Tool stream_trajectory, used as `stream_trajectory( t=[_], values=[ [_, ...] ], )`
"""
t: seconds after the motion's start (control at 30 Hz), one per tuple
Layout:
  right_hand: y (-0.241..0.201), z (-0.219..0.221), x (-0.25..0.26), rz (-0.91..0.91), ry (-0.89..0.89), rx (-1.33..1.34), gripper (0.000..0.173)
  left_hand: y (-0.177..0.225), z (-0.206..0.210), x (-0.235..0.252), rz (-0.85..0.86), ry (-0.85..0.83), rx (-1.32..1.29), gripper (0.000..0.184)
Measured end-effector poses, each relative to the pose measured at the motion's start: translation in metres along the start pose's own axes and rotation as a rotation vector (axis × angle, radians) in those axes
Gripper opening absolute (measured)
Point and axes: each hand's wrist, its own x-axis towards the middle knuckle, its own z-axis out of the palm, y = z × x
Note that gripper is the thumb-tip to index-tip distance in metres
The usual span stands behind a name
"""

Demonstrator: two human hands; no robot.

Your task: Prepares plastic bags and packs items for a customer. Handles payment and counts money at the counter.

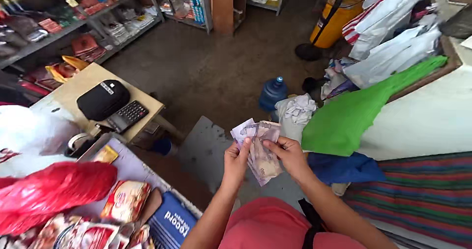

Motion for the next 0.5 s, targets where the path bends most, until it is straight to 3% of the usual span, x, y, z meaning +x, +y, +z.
stream_trajectory(
  t=[0.07, 0.23, 0.33, 0.43, 0.5],
  values=[
    [-0.001, 0.005, 0.044, 0.038, 0.046, 0.026, 0.016, 0.002, -0.005, 0.045, -0.044, -0.059, -0.022, 0.040],
    [-0.018, 0.022, 0.149, 0.118, -0.009, 0.074, 0.015, 0.019, -0.023, 0.154, -0.011, -0.084, -0.008, 0.028],
    [-0.020, 0.042, 0.206, 0.119, -0.058, 0.071, 0.014, 0.032, -0.035, 0.208, -0.053, -0.085, 0.016, 0.034],
    [-0.017, 0.064, 0.257, 0.122, -0.069, 0.016, 0.016, 0.043, -0.043, 0.247, -0.136, -0.073, 0.056, 0.039],
    [-0.014, 0.073, 0.291, 0.062, -0.119, -0.170, 0.021, 0.041, -0.051, 0.272, -0.101, -0.044, 0.113, 0.043]
  ],
)
